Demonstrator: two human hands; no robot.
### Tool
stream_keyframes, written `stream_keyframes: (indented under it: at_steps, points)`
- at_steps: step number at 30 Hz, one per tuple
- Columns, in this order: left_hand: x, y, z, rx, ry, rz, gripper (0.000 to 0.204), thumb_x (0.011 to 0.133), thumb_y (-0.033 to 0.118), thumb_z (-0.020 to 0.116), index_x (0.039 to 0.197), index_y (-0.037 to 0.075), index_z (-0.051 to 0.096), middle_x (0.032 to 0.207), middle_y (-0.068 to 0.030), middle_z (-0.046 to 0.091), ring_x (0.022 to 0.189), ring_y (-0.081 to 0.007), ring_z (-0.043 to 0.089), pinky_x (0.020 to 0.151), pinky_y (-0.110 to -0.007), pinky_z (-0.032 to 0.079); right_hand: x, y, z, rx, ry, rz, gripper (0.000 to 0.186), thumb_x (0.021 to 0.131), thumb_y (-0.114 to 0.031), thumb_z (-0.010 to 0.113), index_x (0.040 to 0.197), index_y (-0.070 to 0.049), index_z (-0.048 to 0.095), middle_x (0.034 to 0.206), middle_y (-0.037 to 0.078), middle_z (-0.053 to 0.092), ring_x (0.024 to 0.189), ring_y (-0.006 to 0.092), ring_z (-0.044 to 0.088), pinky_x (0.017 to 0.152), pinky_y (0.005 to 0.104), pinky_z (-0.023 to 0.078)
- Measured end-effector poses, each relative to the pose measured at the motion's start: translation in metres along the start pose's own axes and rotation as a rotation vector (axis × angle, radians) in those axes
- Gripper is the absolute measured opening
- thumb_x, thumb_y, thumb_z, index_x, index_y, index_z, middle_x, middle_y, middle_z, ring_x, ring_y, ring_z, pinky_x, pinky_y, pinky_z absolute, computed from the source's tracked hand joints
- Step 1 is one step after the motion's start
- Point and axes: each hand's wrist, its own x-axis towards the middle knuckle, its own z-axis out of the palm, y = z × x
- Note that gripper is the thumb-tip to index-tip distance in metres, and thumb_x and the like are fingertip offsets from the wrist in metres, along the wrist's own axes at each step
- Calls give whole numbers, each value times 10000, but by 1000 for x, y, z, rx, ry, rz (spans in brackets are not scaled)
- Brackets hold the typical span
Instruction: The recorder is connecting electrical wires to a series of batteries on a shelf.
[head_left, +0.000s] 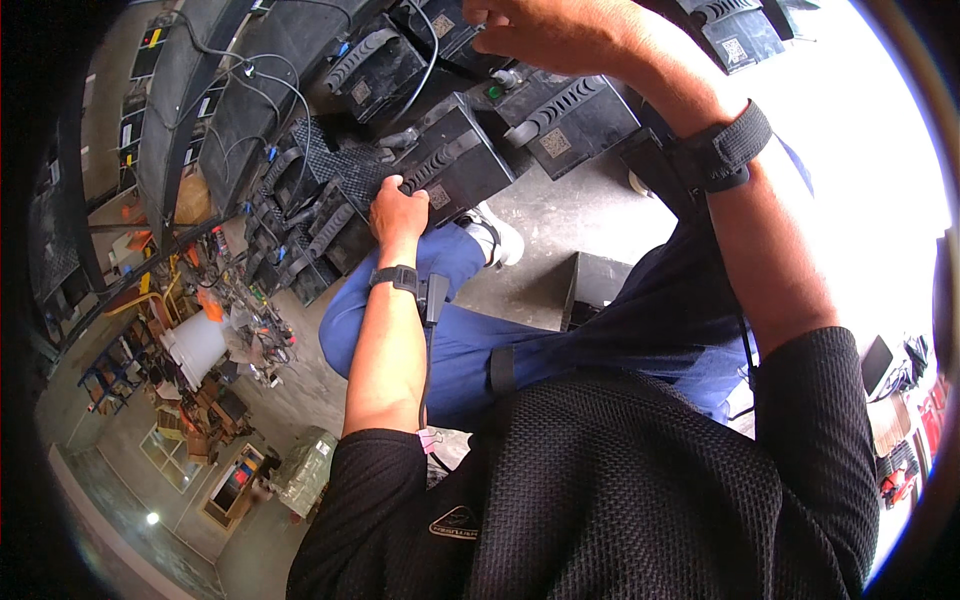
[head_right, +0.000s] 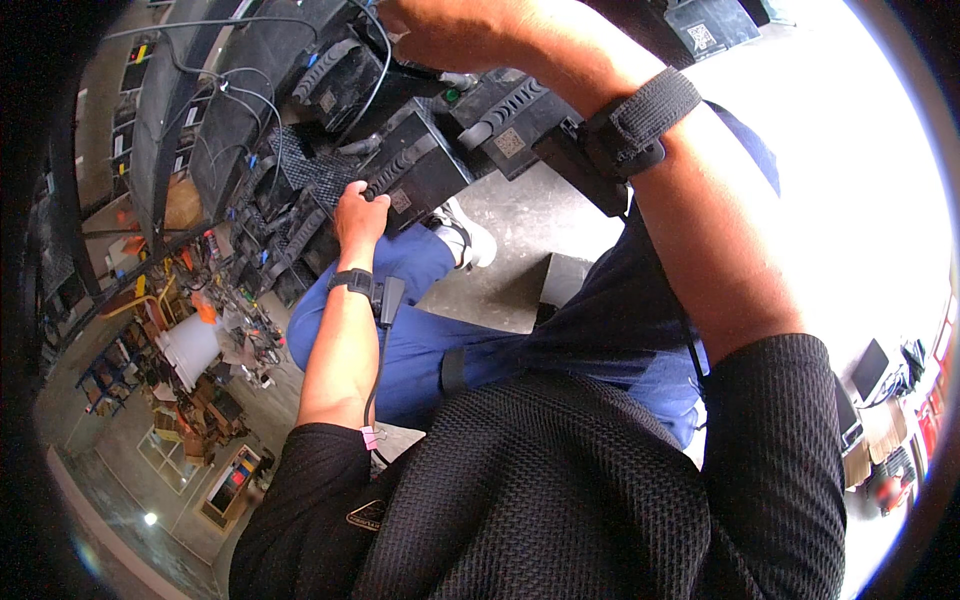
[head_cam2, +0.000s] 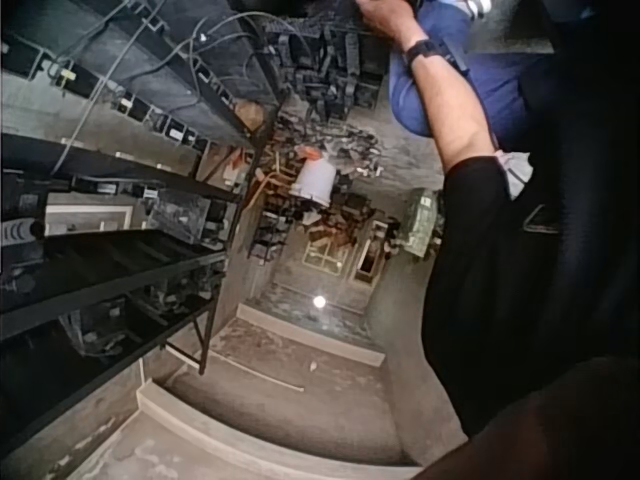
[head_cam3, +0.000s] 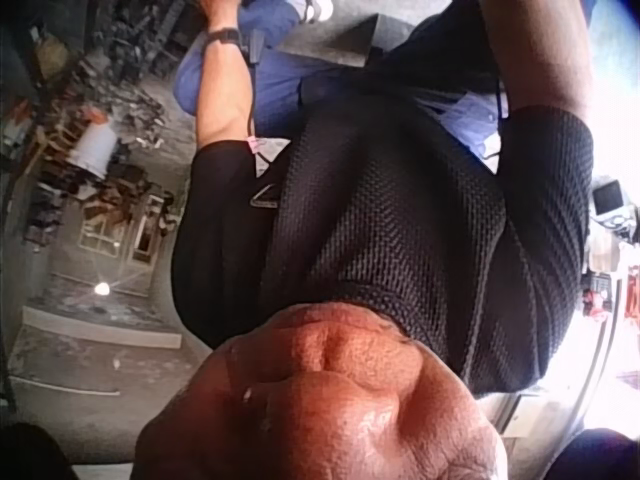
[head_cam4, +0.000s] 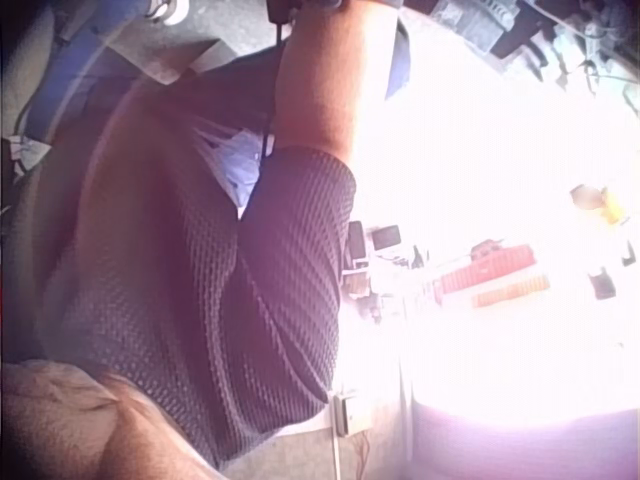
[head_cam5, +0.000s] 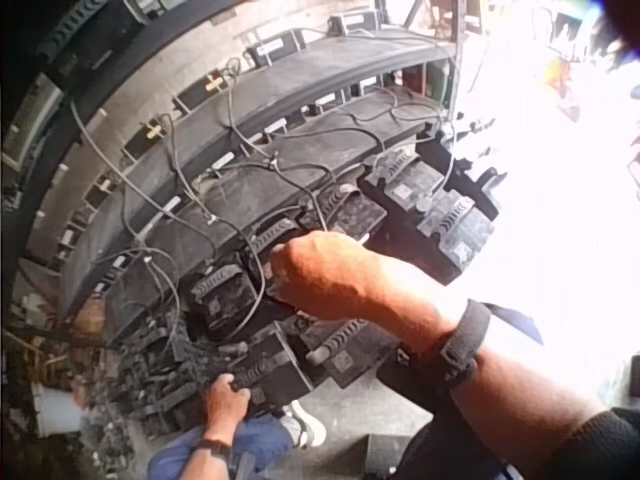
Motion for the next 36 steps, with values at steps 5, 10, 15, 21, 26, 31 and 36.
stream_keyframes:
  at_steps: [5, 10, 15, 21, 26, 31, 36]
  points:
    - [1, -2, 4, -82, -36, -3, 718, 753, 453, 734, 1276, -18, 593, 1235, -266, 635, 1175, -387, 603, 1006, -426, 469, 0, -1, 0, 16, -1, 31, 209, 856, -223, 606, 830, -25, 667, 787, 167, 674, 744, 358, 693, 657, 446, 554]
    - [19, -23, 27, -339, 45, -51, 749, 710, 508, 778, 1175, -63, 645, 1149, -296, 661, 1080, -379, 654, 941, -410, 503, -1, -3, -4, 23, 0, 56, 199, 852, -217, 608, 829, -28, 668, 773, 166, 673, 736, 358, 693, 656, 444, 555]
    - [27, -47, 38, -554, 70, -148, 611, 701, 305, 844, 1128, -86, 648, 1024, -238, 698, 923, -307, 682, 829, -371, 532, 5, -9, 0, 107, 14, 102, 196, 847, -224, 620, 837, -34, 667, 767, 178, 678, 747, 367, 693, 660, 449, 552]
    - [19, -13, 16, -883, -98, -391, 540, 750, 57, 828, 1216, -72, 587, 788, -95, 647, 526, -113, 562, 425, -250, 436, 0, -4, -2, 113, 2, 154, 191, 836, -228, 634, 844, -39, 663, 752, 184, 674, 743, 375, 690, 667, 457, 549]
    - [21, -19, 10, -869, -114, -413, 393, 762, 35, 811, 1100, -27, 622, 803, -86, 658, 559, -130, 597, 465, -257, 490, 1, -6, -1, 127, 7, 157, 184, 825, -222, 645, 847, -41, 667, 739, 188, 670, 737, 378, 688, 665, 456, 547]
    - [28, -30, 17, -929, -134, -438, 369, 800, 56, 785, 1125, 18, 614, 840, -76, 669, 631, -160, 640, 551, -298, 543, 0, -6, -3, 136, 3, 163, 181, 818, -216, 657, 849, -38, 670, 736, 188, 670, 734, 377, 689, 664, 454, 547]
    - [30, -35, 20, -1035, -110, -518, 380, 807, 6, 764, 1144, 17, 590, 851, -104, 668, 662, -204, 654, 579, -344, 569, 1, -7, -2, 144, 7, 159, 185, 819, -220, 661, 834, -36, 669, 737, 191, 670, 736, 377, 689, 663, 456, 546]
